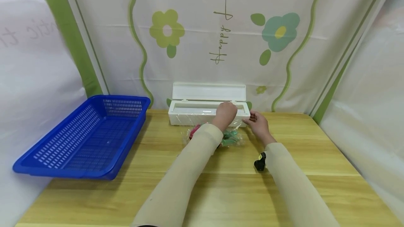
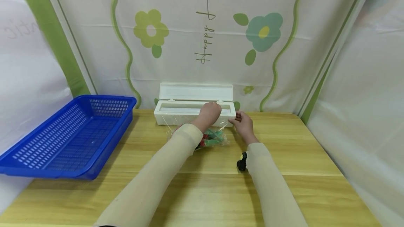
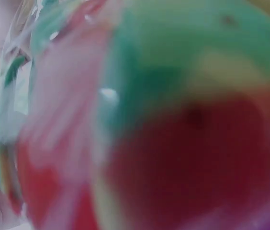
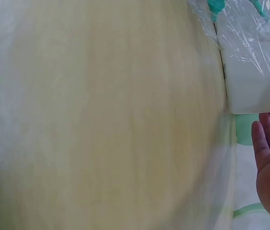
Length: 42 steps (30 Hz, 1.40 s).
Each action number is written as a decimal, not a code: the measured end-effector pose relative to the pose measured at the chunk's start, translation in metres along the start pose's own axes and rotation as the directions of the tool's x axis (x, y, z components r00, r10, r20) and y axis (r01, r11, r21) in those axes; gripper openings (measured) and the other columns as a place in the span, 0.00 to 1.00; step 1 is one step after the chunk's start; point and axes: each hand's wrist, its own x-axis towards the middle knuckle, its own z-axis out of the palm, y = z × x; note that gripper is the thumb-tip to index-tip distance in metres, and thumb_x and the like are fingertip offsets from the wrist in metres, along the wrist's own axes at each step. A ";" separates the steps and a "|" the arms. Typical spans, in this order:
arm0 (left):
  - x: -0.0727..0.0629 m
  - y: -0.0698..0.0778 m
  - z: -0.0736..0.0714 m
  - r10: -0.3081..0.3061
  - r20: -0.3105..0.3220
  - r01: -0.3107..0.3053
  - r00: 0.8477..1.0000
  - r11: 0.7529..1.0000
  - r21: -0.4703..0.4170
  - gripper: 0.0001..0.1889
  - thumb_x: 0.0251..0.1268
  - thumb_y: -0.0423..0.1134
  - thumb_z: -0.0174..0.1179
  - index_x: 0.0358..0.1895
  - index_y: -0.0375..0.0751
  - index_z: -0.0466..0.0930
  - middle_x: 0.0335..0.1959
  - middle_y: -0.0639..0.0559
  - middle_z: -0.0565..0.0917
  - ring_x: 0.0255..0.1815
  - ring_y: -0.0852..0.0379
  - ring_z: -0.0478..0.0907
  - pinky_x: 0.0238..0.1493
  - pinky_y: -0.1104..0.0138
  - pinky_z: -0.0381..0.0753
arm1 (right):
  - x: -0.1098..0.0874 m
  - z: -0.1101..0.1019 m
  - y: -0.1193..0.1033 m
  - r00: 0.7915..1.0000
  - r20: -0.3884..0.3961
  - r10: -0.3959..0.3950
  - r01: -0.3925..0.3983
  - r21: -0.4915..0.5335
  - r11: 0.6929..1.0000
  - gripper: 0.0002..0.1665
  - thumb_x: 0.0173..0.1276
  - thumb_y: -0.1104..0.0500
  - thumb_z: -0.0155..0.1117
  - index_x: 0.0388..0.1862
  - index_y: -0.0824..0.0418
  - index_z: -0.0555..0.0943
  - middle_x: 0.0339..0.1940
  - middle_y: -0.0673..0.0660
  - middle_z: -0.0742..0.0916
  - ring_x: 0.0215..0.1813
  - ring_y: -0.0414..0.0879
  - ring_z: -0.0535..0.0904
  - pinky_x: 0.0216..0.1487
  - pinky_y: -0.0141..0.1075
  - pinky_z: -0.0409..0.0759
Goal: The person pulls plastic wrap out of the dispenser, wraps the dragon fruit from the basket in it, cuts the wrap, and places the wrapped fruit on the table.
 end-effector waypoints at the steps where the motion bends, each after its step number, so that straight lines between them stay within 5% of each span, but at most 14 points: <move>1: -0.001 -0.003 -0.001 -0.002 0.007 0.002 1.000 1.000 0.004 0.10 0.72 0.34 0.53 0.44 0.47 0.85 0.43 0.53 0.84 0.42 0.57 0.79 0.43 0.67 0.80 | 0.000 0.000 0.000 1.000 0.001 0.000 0.000 -0.005 1.000 0.30 0.67 0.60 0.67 0.64 0.70 0.71 0.58 0.67 0.79 0.60 0.58 0.76 0.53 0.37 0.79; 15: -0.019 -0.042 0.000 -0.020 0.132 0.024 0.991 0.999 -0.032 0.13 0.72 0.29 0.51 0.42 0.44 0.86 0.46 0.50 0.84 0.42 0.55 0.81 0.40 0.64 0.83 | -0.001 -0.010 0.005 0.998 0.006 -0.056 0.057 -0.091 0.994 0.30 0.70 0.59 0.63 0.66 0.72 0.69 0.58 0.69 0.79 0.61 0.59 0.74 0.58 0.45 0.76; 32: -0.037 -0.075 0.019 0.063 0.072 -0.055 0.995 0.993 -0.105 0.10 0.67 0.26 0.54 0.36 0.41 0.83 0.39 0.48 0.84 0.41 0.53 0.80 0.44 0.65 0.81 | -0.006 0.000 0.003 0.995 0.033 -0.095 0.098 -0.108 0.989 0.28 0.71 0.59 0.61 0.65 0.72 0.71 0.58 0.69 0.79 0.61 0.60 0.75 0.57 0.46 0.77; 42: -0.046 -0.093 0.029 0.078 0.017 -0.076 0.997 0.991 -0.114 0.08 0.65 0.27 0.56 0.45 0.38 0.80 0.42 0.47 0.81 0.46 0.52 0.78 0.51 0.64 0.77 | -0.005 0.001 -0.001 0.996 0.038 -0.078 0.082 -0.125 0.989 0.29 0.71 0.58 0.61 0.67 0.71 0.69 0.57 0.68 0.79 0.60 0.59 0.75 0.57 0.46 0.77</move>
